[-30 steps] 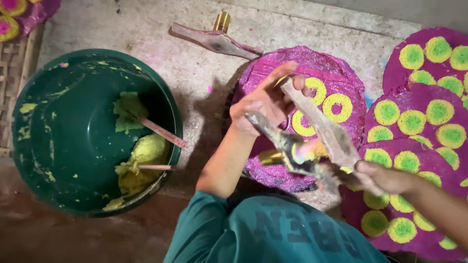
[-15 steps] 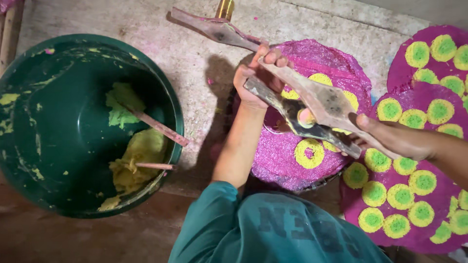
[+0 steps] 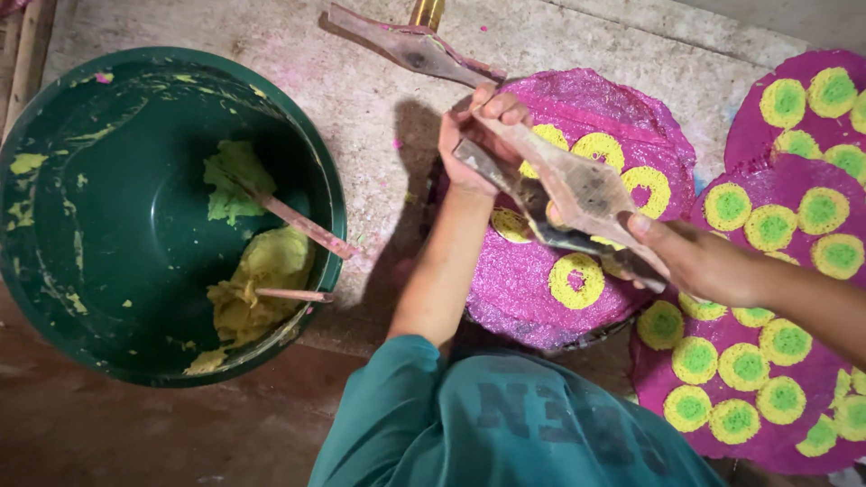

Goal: The person uses a manual dough press to form yellow dough into ring shapes on a pink tray. They repeatedly load dough into the press, squeeze the handles to extrude the rings, and then scoop green paste into the center of each ring using a small stick. The finished items are arranged on trays and placed on a bamboo rack.

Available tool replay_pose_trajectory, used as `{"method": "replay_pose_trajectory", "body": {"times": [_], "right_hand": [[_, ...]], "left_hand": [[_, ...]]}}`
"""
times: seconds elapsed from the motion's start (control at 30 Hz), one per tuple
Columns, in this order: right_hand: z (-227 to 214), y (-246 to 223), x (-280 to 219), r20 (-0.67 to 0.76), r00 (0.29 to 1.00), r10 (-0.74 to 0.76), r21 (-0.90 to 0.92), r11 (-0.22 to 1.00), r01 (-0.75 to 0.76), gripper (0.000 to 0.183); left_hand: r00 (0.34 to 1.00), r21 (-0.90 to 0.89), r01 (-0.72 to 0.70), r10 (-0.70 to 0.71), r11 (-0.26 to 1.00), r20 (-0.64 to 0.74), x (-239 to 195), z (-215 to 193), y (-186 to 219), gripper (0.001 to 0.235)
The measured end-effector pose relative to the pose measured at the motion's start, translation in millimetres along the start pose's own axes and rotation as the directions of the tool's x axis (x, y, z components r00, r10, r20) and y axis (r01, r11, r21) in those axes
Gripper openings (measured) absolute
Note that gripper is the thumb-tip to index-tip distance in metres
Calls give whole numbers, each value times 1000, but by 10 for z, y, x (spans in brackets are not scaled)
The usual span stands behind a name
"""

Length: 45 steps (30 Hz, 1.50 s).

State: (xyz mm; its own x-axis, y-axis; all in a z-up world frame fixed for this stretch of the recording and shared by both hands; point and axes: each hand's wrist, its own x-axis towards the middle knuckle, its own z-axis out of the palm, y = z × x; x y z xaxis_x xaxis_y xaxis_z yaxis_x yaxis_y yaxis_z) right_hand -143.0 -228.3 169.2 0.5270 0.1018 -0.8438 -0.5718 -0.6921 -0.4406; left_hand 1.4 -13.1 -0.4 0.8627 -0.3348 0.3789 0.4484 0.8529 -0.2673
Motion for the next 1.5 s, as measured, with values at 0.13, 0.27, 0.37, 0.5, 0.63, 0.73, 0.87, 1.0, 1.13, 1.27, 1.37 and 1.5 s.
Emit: {"method": "replay_pose_trajectory", "body": {"times": [0.13,0.27,0.37,0.5,0.63,0.73,0.87,1.0,1.13,1.27,1.37,1.5], "right_hand": [[-12,-45,-21,-204,977,68,-103,991,-90,76],[68,-126,65,-274,956,-110,-126,989,78,67],[167,-141,175,-231,961,-155,-24,988,153,61],[273,-47,319,-145,976,-160,133,975,179,60],[216,266,325,-85,990,-113,135,983,124,68],[45,760,174,-113,988,-106,149,981,122,68],[-72,1726,-140,-260,913,-316,106,930,352,68],[397,2386,-48,-323,857,-401,734,465,495,41],[1091,2390,-40,-498,801,-332,807,160,569,36],[1463,2150,-168,-646,593,-481,684,-21,729,42],[1542,2173,-256,-710,532,-461,650,-137,748,43],[1648,2402,-304,-735,577,-357,672,-267,691,43]], "left_hand": [[993,-34,47,-43,998,109,176,-63,-45,23],[982,33,96,-100,995,162,331,-13,103,22],[976,66,97,-108,993,191,362,67,274,25],[980,97,70,-87,993,177,227,112,365,26],[984,39,39,-45,998,171,7,101,172,36],[987,465,158,-126,871,-98,-116,192,88,81],[896,901,432,-107,-20,-432,-404,503,136,90],[920,684,148,-155,-714,-361,-797,763,59,115],[926,585,64,-170,-809,-337,-911,778,-58,128],[937,546,53,-148,-836,-316,-897,696,-78,128],[949,529,40,-133,-848,-286,-893,686,-85,120],[967,525,-1,-135,-851,-216,-1055,859,-84,116]]}}
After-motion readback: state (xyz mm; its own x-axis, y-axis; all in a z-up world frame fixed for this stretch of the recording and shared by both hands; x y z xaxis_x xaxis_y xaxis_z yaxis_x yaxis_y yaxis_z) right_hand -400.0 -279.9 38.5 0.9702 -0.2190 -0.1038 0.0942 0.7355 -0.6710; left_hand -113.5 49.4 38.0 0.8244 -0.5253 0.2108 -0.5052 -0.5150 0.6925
